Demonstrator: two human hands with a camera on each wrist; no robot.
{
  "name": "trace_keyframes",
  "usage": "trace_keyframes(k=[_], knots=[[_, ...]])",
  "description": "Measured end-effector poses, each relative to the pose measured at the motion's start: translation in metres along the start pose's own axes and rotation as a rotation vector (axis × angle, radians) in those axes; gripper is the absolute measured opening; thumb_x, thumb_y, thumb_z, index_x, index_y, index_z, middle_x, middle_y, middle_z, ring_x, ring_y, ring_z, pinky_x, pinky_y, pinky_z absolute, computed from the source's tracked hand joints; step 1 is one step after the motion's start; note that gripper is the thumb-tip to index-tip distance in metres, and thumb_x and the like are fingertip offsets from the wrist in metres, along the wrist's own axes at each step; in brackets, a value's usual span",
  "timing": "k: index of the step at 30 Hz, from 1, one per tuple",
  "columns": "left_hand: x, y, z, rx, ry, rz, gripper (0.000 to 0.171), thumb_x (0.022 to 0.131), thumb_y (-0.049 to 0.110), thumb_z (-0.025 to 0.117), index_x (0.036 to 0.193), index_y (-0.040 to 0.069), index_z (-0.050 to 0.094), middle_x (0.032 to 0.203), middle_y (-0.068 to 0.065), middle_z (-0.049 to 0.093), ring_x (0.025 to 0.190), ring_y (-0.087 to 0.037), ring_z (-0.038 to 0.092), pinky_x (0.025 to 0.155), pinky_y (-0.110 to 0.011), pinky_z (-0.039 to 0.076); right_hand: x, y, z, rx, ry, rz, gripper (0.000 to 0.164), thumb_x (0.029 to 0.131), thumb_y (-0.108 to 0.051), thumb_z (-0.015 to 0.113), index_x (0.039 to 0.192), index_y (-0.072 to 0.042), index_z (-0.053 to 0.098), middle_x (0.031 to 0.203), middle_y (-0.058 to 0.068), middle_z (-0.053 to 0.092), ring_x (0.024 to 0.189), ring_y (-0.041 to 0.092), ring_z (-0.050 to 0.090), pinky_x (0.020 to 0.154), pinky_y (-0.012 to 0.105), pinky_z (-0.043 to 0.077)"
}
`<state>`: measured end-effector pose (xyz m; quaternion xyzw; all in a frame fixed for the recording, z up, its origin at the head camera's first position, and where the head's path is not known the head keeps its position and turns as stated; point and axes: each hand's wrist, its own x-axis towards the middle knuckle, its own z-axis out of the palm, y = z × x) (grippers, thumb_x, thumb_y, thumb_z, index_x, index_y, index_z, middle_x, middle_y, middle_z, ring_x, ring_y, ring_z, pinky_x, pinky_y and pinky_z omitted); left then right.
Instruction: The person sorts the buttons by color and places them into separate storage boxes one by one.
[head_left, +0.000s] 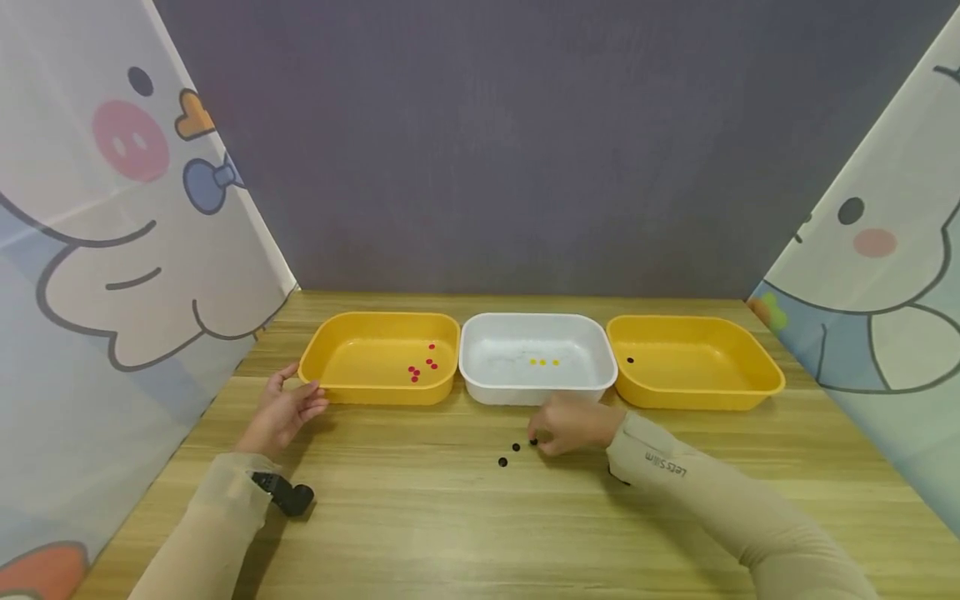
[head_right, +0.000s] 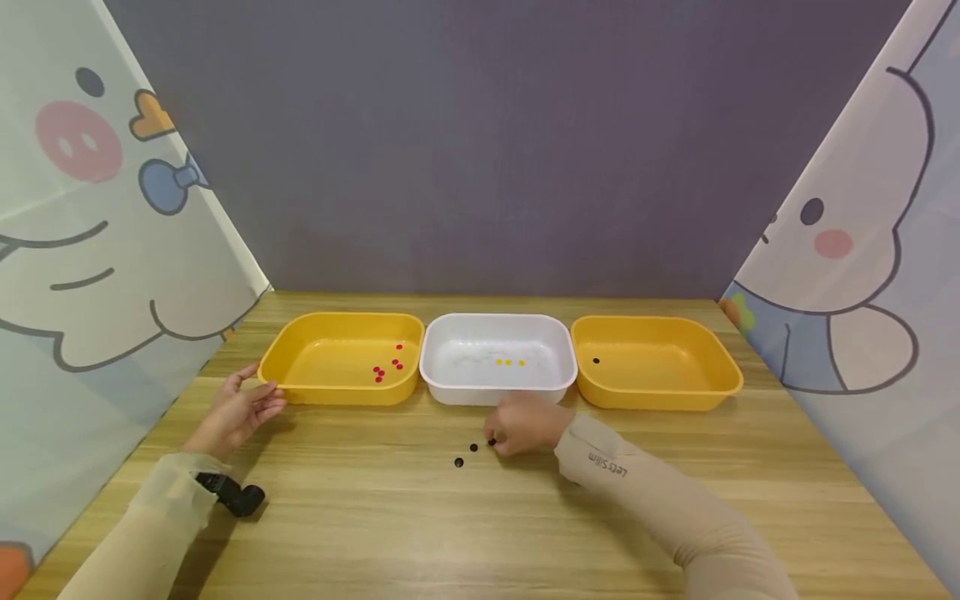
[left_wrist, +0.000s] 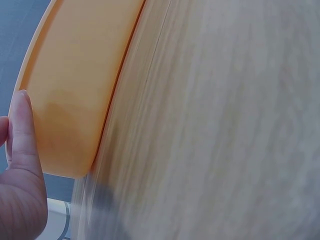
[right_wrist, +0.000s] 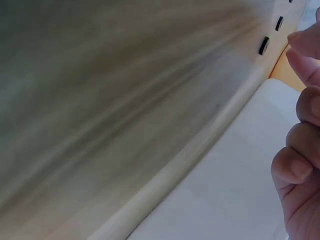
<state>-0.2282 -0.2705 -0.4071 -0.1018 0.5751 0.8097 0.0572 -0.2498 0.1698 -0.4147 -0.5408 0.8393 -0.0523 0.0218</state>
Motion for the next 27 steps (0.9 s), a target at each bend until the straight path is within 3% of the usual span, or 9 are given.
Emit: trace_keyframes(k=[15,27], knots=[[0.0,0.0,0.001,-0.005,0.008,0.003,0.076,0.099,-0.002,0.045,0.15,0.014,-0.009,0.071,-0.002,0.063,0.063,-0.009,0.065,0.063,-0.021,0.059,0.007,0.006,0.011,0.014,-0.028,0.002,0.008,0.075,-0.009,0.071,0.073,-0.015,0.066,0.064,-0.012,0.054,0.056,0.001,0.039,0.051,0.012,0.036],[0.001,-0.001,0.001,0.025,0.03,-0.001,0.078,0.099,-0.001,0.045,0.151,0.014,-0.011,0.071,-0.001,0.063,0.062,-0.009,0.065,0.063,-0.021,0.059,0.01,0.003,0.009,-0.025,-0.03,0.007,0.01,0.072,-0.009,0.071,0.069,-0.016,0.066,0.062,-0.012,0.056,0.053,0.001,0.041,0.049,0.012,0.037]])
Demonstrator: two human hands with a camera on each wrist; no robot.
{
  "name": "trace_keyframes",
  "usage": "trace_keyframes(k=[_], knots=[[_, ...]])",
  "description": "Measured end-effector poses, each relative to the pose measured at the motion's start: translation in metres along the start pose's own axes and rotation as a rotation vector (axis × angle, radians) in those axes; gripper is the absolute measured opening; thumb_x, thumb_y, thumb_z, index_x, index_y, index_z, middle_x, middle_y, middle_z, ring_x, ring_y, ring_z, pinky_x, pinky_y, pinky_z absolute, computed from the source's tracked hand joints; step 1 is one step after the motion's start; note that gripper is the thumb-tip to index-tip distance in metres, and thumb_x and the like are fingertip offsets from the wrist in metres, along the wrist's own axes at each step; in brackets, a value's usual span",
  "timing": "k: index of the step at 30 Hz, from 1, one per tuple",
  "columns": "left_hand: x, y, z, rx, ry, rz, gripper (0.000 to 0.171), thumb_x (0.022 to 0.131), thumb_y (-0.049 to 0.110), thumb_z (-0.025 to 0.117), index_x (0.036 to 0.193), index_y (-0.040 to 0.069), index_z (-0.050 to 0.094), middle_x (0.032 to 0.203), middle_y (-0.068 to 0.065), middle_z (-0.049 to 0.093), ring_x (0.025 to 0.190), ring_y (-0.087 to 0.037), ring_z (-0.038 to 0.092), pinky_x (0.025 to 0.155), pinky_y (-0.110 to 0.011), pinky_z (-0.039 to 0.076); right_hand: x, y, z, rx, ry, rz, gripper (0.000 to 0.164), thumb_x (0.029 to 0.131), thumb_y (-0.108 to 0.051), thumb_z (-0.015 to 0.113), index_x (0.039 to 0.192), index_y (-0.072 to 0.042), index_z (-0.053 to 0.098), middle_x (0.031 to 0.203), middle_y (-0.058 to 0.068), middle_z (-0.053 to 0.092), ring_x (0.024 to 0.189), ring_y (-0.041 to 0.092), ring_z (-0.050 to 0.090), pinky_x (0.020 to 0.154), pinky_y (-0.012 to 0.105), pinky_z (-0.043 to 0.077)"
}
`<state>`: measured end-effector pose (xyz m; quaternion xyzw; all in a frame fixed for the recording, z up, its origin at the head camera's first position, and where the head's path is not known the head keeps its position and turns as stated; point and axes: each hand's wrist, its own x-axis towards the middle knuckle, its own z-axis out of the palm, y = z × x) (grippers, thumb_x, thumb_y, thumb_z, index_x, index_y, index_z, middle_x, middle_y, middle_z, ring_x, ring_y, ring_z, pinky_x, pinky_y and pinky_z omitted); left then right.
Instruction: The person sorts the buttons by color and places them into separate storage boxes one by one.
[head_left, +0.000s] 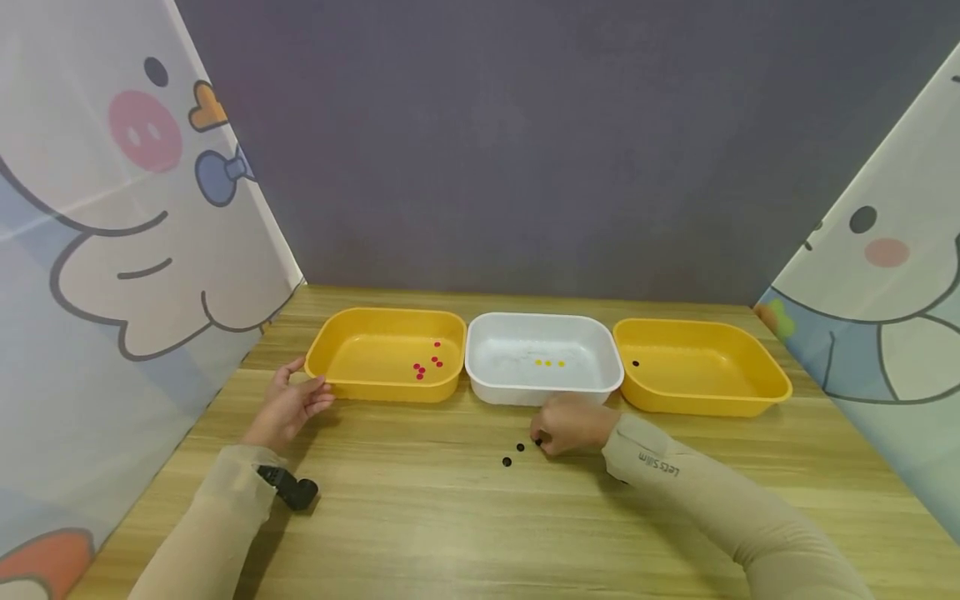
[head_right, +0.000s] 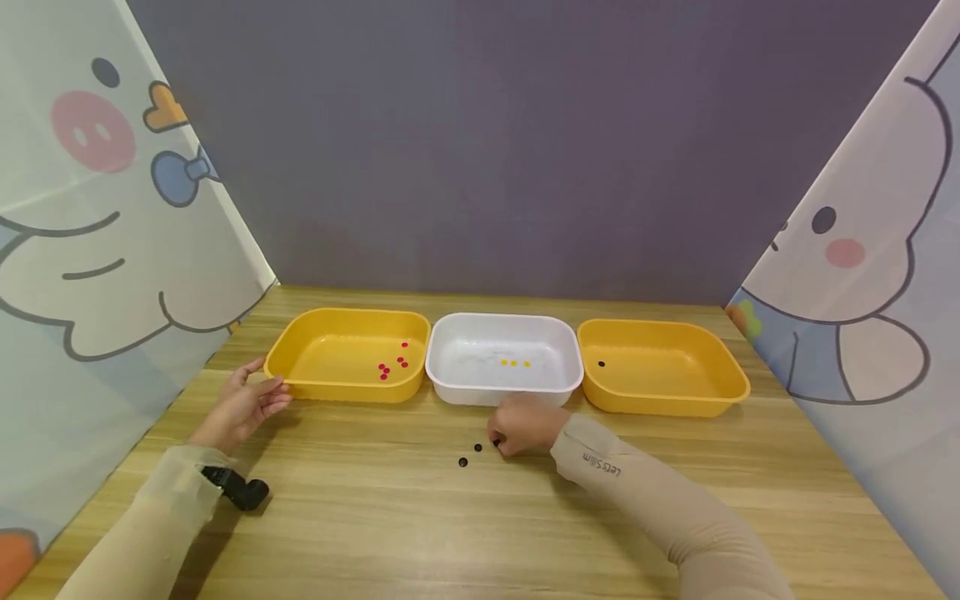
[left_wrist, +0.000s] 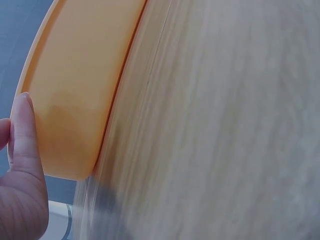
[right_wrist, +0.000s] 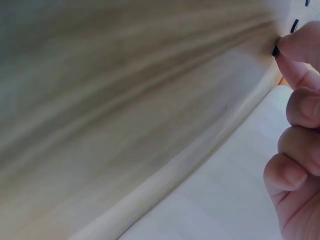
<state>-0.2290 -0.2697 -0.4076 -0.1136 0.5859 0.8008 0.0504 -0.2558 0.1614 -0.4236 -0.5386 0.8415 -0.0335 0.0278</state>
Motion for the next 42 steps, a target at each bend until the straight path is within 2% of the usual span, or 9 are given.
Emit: trace_keyframes(k=[10,16,24,28,31,35,42], knots=[[0.0,0.0,0.0,-0.022,-0.013,-0.002,0.078,0.099,-0.002,0.045,0.15,0.015,-0.012,0.069,-0.001,0.064,0.061,-0.009,0.066,0.061,-0.022,0.059,0.002,0.001,0.002,-0.049,-0.002,0.007,0.008,0.07,-0.011,0.071,0.067,-0.017,0.065,0.058,-0.013,0.051,0.051,0.002,0.039,0.047,0.013,0.036],[0.001,0.002,0.002,-0.018,-0.015,0.01,0.076,0.099,-0.001,0.045,0.15,0.014,-0.009,0.07,0.0,0.063,0.062,-0.009,0.066,0.062,-0.021,0.059,0.003,-0.001,0.0,-0.074,-0.016,0.021,0.015,0.069,-0.011,0.07,0.062,-0.019,0.058,0.056,-0.013,0.046,0.05,0.002,0.036,0.044,0.014,0.03],[0.001,0.003,0.002,-0.02,0.001,-0.007,0.073,0.099,-0.001,0.045,0.149,0.015,-0.006,0.07,-0.001,0.063,0.061,-0.009,0.065,0.062,-0.022,0.059,0.005,-0.002,-0.002,-0.024,-0.065,0.063,0.017,0.067,-0.011,0.071,0.062,-0.018,0.057,0.055,-0.012,0.045,0.051,0.001,0.036,0.044,0.014,0.031],[0.0,0.001,0.001,-0.015,0.01,-0.007,0.072,0.099,-0.001,0.044,0.149,0.015,-0.006,0.07,-0.001,0.063,0.061,-0.009,0.065,0.063,-0.021,0.059,0.006,-0.002,-0.001,-0.02,-0.073,0.066,0.012,0.068,-0.011,0.071,0.064,-0.017,0.061,0.057,-0.012,0.047,0.051,0.002,0.038,0.045,0.014,0.033],[0.0,0.001,0.001,-0.016,0.012,-0.007,0.071,0.099,-0.002,0.044,0.148,0.015,-0.004,0.07,-0.001,0.063,0.062,-0.009,0.065,0.063,-0.021,0.059,0.006,-0.002,-0.001,-0.021,-0.066,0.06,0.011,0.067,-0.011,0.07,0.064,-0.017,0.062,0.056,-0.013,0.047,0.051,0.001,0.037,0.045,0.013,0.032],[0.0,0.001,0.001,-0.016,0.009,-0.009,0.071,0.099,-0.002,0.044,0.148,0.015,-0.005,0.069,-0.001,0.063,0.061,-0.009,0.065,0.062,-0.021,0.059,0.002,-0.004,-0.005,-0.017,-0.029,0.061,0.016,0.067,-0.01,0.068,0.06,-0.019,0.056,0.054,-0.014,0.042,0.05,0.001,0.034,0.044,0.015,0.029],[0.0,0.001,0.002,0.01,0.002,-0.006,0.079,0.099,-0.002,0.044,0.151,0.016,-0.012,0.069,0.0,0.062,0.061,-0.008,0.064,0.062,-0.02,0.059,-0.004,-0.006,-0.02,-0.029,0.02,0.085,0.021,0.067,-0.01,0.068,0.059,-0.02,0.052,0.057,-0.014,0.042,0.053,0.002,0.035,0.048,0.016,0.035]])
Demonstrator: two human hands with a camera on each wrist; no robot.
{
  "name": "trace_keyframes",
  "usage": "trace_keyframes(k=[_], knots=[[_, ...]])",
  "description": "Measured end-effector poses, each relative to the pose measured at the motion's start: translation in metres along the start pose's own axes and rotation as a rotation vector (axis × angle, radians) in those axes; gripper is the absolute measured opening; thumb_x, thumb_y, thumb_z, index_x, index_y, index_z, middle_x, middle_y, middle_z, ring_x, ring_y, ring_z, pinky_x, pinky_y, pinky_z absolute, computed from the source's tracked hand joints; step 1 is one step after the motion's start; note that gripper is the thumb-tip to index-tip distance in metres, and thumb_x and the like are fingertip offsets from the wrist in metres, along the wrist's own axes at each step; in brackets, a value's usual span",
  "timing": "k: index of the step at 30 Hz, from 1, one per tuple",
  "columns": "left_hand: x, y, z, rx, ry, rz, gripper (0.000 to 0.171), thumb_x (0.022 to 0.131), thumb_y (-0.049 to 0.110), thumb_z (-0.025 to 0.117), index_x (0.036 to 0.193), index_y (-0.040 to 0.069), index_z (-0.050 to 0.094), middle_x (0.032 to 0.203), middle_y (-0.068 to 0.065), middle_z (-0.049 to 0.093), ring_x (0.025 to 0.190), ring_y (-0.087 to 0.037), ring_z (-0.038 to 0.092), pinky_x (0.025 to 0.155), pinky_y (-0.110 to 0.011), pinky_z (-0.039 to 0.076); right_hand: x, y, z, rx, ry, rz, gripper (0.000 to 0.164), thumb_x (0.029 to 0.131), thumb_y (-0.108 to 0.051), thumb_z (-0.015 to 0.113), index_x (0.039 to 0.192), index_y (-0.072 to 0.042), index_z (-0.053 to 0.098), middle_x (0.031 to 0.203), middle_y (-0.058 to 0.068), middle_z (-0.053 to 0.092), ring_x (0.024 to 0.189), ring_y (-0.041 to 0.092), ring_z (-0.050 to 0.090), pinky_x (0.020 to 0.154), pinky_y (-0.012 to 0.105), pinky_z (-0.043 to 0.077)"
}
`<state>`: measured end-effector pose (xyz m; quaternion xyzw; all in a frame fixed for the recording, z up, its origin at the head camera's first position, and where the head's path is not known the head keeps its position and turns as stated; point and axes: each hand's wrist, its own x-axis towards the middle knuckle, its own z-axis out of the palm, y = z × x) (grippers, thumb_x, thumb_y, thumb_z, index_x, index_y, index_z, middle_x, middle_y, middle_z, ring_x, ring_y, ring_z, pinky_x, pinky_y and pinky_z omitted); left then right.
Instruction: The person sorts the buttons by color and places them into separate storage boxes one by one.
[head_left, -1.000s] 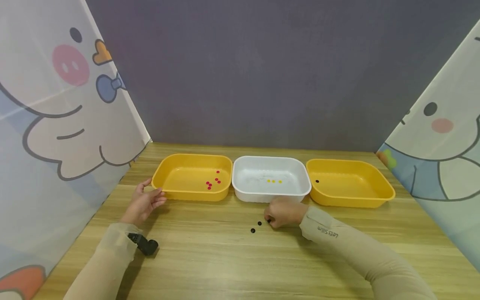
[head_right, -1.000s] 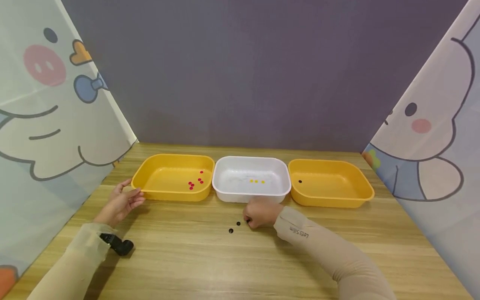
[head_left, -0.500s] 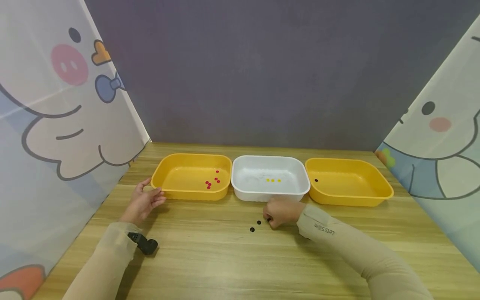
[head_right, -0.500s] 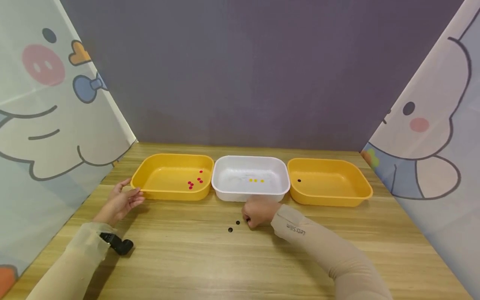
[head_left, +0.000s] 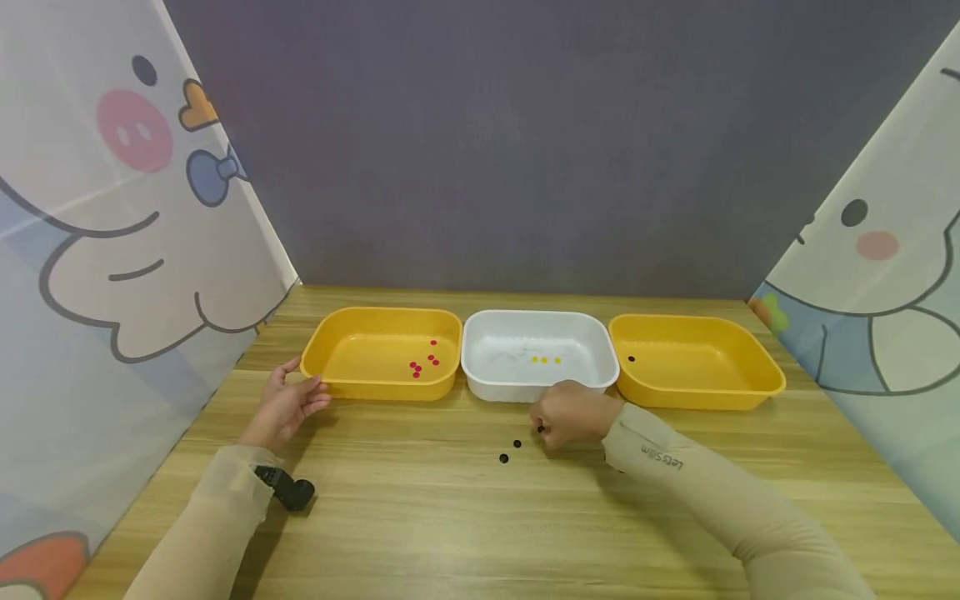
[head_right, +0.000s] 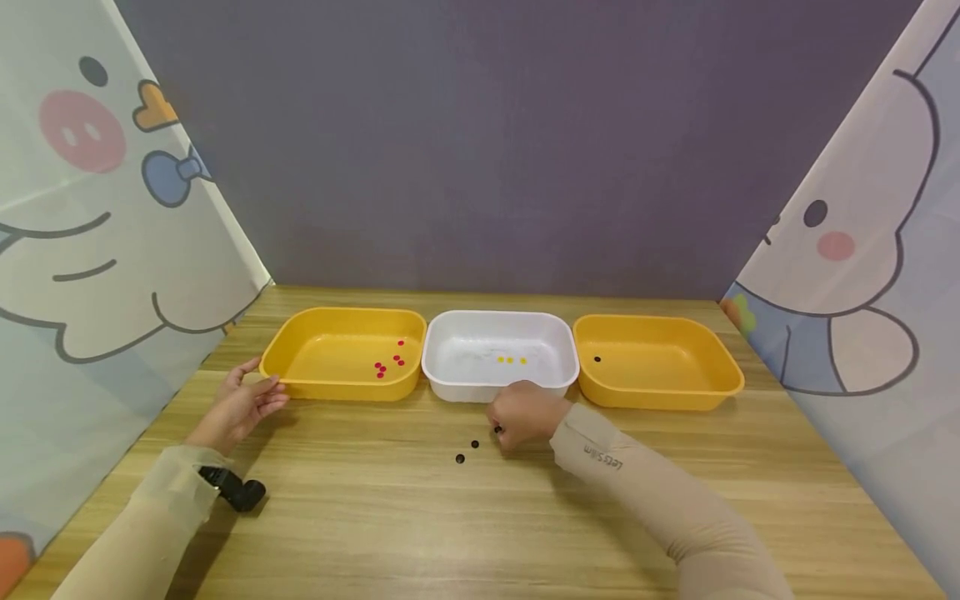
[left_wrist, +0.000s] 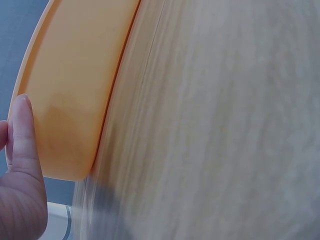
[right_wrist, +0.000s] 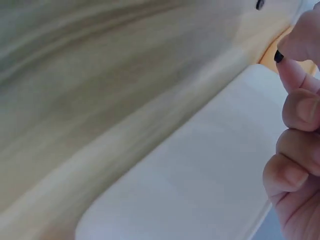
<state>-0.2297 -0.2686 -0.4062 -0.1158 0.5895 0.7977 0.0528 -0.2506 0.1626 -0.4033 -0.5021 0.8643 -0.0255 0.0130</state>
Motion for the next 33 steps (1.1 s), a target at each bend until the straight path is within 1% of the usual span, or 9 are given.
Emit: trace_keyframes(k=[4,8,11,15,18,23,29,33], knots=[[0.0,0.0,0.0,0.008,0.001,0.003,0.078,0.099,-0.003,0.043,0.151,0.015,-0.012,0.069,0.0,0.063,0.061,-0.008,0.064,0.062,-0.021,0.059,-0.002,0.003,-0.005,-0.029,0.008,0.011,0.015,0.068,-0.012,0.068,0.063,-0.018,0.056,0.06,-0.014,0.047,0.054,0.002,0.037,0.05,0.017,0.039],[0.001,-0.001,0.0,0.002,0.011,0.002,0.079,0.099,-0.003,0.044,0.151,0.015,-0.011,0.069,0.0,0.063,0.061,-0.008,0.065,0.063,-0.021,0.059,-0.005,0.006,-0.011,-0.053,0.033,0.019,0.009,0.07,-0.013,0.071,0.069,-0.016,0.062,0.063,-0.012,0.055,0.054,0.002,0.043,0.054,0.02,0.045],[0.001,-0.001,0.001,-0.008,0.016,0.0,0.079,0.099,-0.003,0.045,0.152,0.015,-0.011,0.069,-0.001,0.063,0.06,-0.009,0.065,0.063,-0.022,0.059,-0.007,0.008,-0.015,-0.06,0.049,0.012,0.009,0.069,-0.012,0.073,0.072,-0.015,0.065,0.065,-0.01,0.06,0.055,0.003,0.048,0.055,0.021,0.048],[0.0,0.0,0.001,-0.012,0.02,-0.001,0.08,0.099,-0.002,0.045,0.152,0.015,-0.011,0.069,-0.001,0.064,0.059,-0.01,0.066,0.063,-0.022,0.059,-0.01,0.013,-0.019,-0.075,0.063,0.02,0.009,0.069,-0.011,0.073,0.073,-0.014,0.066,0.066,-0.008,0.063,0.056,0.002,0.052,0.054,0.021,0.049],[0.0,0.0,0.001,-0.01,0.022,-0.004,0.08,0.099,-0.002,0.045,0.152,0.016,-0.012,0.069,-0.001,0.064,0.06,-0.01,0.066,0.063,-0.022,0.059,-0.013,0.015,-0.022,-0.082,0.059,0.042,0.008,0.069,-0.011,0.072,0.073,-0.013,0.066,0.065,-0.008,0.063,0.054,0.003,0.049,0.052,0.021,0.048],[-0.001,0.001,0.0,0.004,0.022,0.0,0.08,0.099,-0.003,0.045,0.152,0.016,-0.012,0.07,-0.001,0.064,0.062,-0.009,0.065,0.063,-0.022,0.059,-0.019,0.018,-0.03,-0.095,0.049,0.092,0.01,0.069,-0.012,0.072,0.072,-0.014,0.063,0.062,-0.01,0.056,0.052,0.004,0.04,0.05,0.023,0.043],[-0.001,0.001,0.001,0.028,0.02,0.005,0.078,0.099,-0.002,0.044,0.152,0.014,-0.012,0.071,0.0,0.062,0.062,-0.009,0.065,0.064,-0.022,0.059,-0.026,0.028,-0.037,-0.1,0.036,0.131,0.009,0.071,-0.012,0.073,0.073,-0.014,0.064,0.063,-0.009,0.058,0.052,0.005,0.04,0.051,0.024,0.043],[-0.001,0.001,0.002,0.029,0.012,0.005,0.078,0.099,-0.002,0.044,0.151,0.013,-0.012,0.072,0.0,0.062,0.063,-0.008,0.065,0.064,-0.021,0.059,-0.031,0.034,-0.039,-0.108,0.061,0.134,0.01,0.07,-0.01,0.072,0.072,-0.015,0.064,0.064,-0.01,0.058,0.052,0.005,0.04,0.05,0.023,0.042]])
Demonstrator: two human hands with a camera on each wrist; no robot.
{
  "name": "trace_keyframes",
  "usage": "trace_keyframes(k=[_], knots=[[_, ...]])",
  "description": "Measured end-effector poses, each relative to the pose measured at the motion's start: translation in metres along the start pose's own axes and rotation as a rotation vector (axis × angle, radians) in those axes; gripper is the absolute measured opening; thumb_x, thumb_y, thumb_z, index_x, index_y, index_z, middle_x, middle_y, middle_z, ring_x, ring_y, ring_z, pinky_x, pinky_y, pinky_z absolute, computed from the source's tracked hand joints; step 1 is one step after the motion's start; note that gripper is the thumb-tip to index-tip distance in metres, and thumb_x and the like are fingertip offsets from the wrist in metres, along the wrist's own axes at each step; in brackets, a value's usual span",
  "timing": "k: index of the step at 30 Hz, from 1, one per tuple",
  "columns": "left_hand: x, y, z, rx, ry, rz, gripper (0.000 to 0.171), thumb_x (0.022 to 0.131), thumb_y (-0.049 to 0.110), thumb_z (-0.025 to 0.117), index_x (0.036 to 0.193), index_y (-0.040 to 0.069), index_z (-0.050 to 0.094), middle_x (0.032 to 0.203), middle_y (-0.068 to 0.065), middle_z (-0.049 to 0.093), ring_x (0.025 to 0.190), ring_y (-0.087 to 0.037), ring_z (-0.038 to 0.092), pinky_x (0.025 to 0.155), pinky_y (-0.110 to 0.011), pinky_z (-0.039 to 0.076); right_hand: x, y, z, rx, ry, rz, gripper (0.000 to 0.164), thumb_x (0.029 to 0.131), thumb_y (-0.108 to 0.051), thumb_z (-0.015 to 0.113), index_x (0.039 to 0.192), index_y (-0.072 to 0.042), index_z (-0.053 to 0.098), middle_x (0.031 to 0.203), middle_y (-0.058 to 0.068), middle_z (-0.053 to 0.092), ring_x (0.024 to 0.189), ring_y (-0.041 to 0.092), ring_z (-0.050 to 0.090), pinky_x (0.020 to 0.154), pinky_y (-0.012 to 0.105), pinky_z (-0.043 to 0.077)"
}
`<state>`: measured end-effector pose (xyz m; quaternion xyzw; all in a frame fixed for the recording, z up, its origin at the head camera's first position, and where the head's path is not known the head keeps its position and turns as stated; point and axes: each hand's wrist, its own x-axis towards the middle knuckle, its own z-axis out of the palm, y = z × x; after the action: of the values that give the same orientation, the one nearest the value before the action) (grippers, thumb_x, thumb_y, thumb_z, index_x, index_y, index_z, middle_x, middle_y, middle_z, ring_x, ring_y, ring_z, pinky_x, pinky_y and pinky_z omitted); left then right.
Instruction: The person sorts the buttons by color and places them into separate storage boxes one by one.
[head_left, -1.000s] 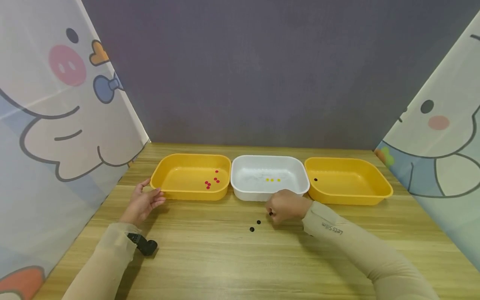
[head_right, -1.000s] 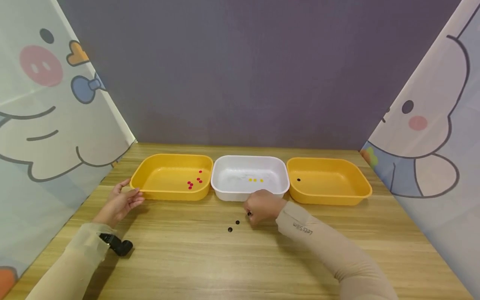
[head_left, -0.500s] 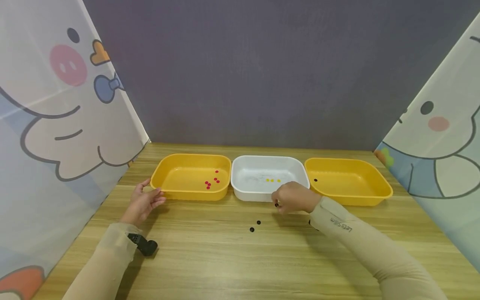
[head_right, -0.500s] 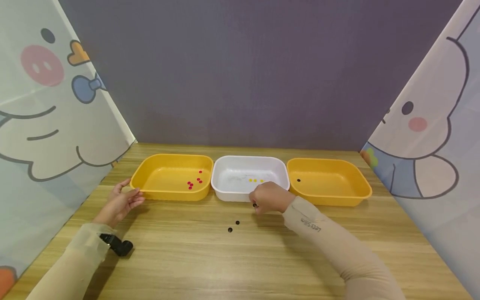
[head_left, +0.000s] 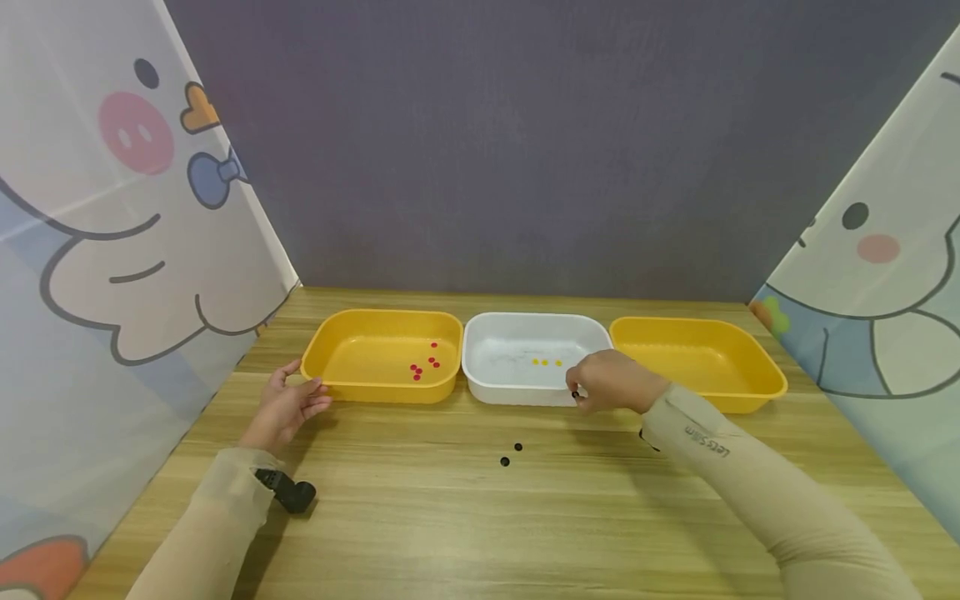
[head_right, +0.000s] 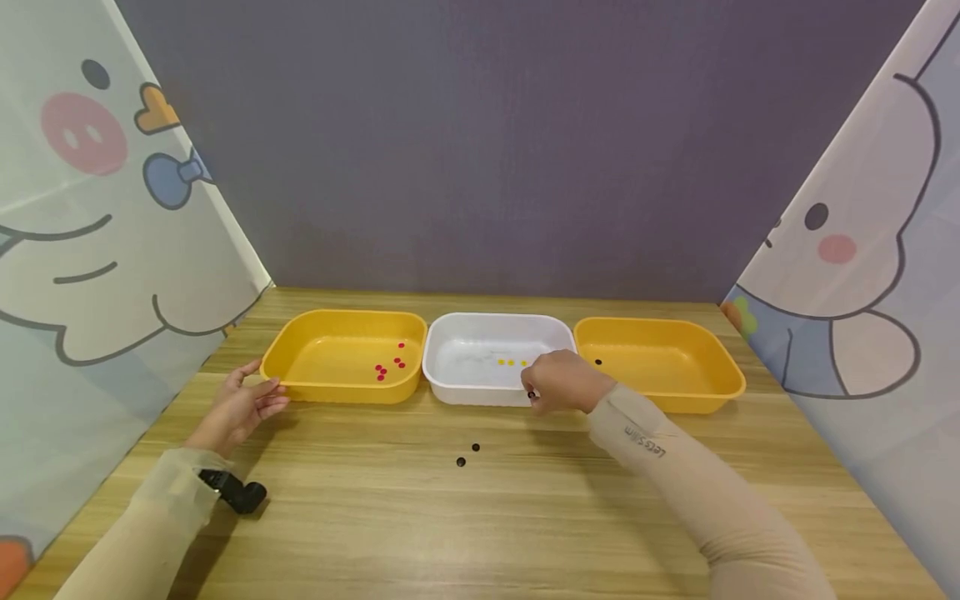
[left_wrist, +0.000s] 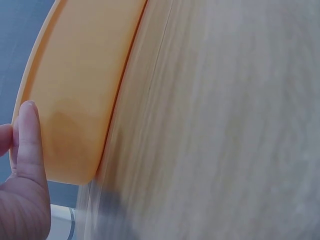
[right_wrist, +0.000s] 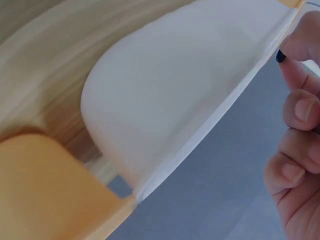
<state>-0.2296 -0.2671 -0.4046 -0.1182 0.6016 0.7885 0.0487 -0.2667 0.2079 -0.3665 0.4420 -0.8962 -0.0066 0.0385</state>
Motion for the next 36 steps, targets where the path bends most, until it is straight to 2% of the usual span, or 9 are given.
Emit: trace_keyframes(k=[5,10,18,28,36], knots=[[0.0,0.0,0.001,0.003,0.006,-0.001,0.077,0.099,-0.002,0.045,0.151,0.013,-0.011,0.071,0.0,0.063,0.062,-0.008,0.065,0.063,-0.022,0.059,-0.005,0.008,-0.003,-0.007,0.028,0.033,0.01,0.07,-0.008,0.068,0.073,-0.016,0.064,0.064,-0.009,0.059,0.053,0.006,0.042,0.051,0.024,0.044],[0.0,0.0,0.002,0.005,0.016,-0.005,0.077,0.099,-0.002,0.045,0.151,0.013,-0.009,0.071,-0.001,0.063,0.062,-0.009,0.065,0.062,-0.022,0.059,-0.009,0.015,-0.007,-0.018,0.012,0.061,0.008,0.072,-0.009,0.068,0.074,-0.015,0.064,0.059,-0.009,0.051,0.053,0.008,0.04,0.05,0.025,0.042],[-0.001,-0.001,0.002,0.031,0.029,-0.018,0.077,0.099,-0.002,0.044,0.152,0.012,-0.01,0.07,-0.003,0.064,0.061,-0.011,0.066,0.062,-0.023,0.06,-0.018,0.024,-0.011,0.018,0.016,0.106,0.007,0.073,-0.007,0.068,0.075,-0.011,0.063,0.066,-0.004,0.06,0.055,0.009,0.043,0.052,0.026,0.043],[-0.001,-0.001,0.001,0.031,0.015,-0.001,0.075,0.099,-0.002,0.043,0.151,0.011,-0.01,0.071,-0.002,0.064,0.061,-0.01,0.066,0.062,-0.023,0.059,-0.025,0.036,-0.02,0.004,0.043,0.145,0.007,0.073,-0.011,0.07,0.076,-0.009,0.064,0.062,-0.005,0.054,0.052,0.01,0.041,0.048,0.027,0.042],[0.0,-0.001,0.001,0.032,0.016,0.003,0.076,0.099,-0.002,0.044,0.151,0.011,-0.01,0.07,-0.002,0.064,0.062,-0.011,0.066,0.063,-0.024,0.06,-0.029,0.048,-0.023,0.004,0.024,0.189,0.008,0.076,-0.011,0.072,0.08,-0.006,0.067,0.068,-0.001,0.062,0.053,0.009,0.042,0.05,0.026,0.045]])
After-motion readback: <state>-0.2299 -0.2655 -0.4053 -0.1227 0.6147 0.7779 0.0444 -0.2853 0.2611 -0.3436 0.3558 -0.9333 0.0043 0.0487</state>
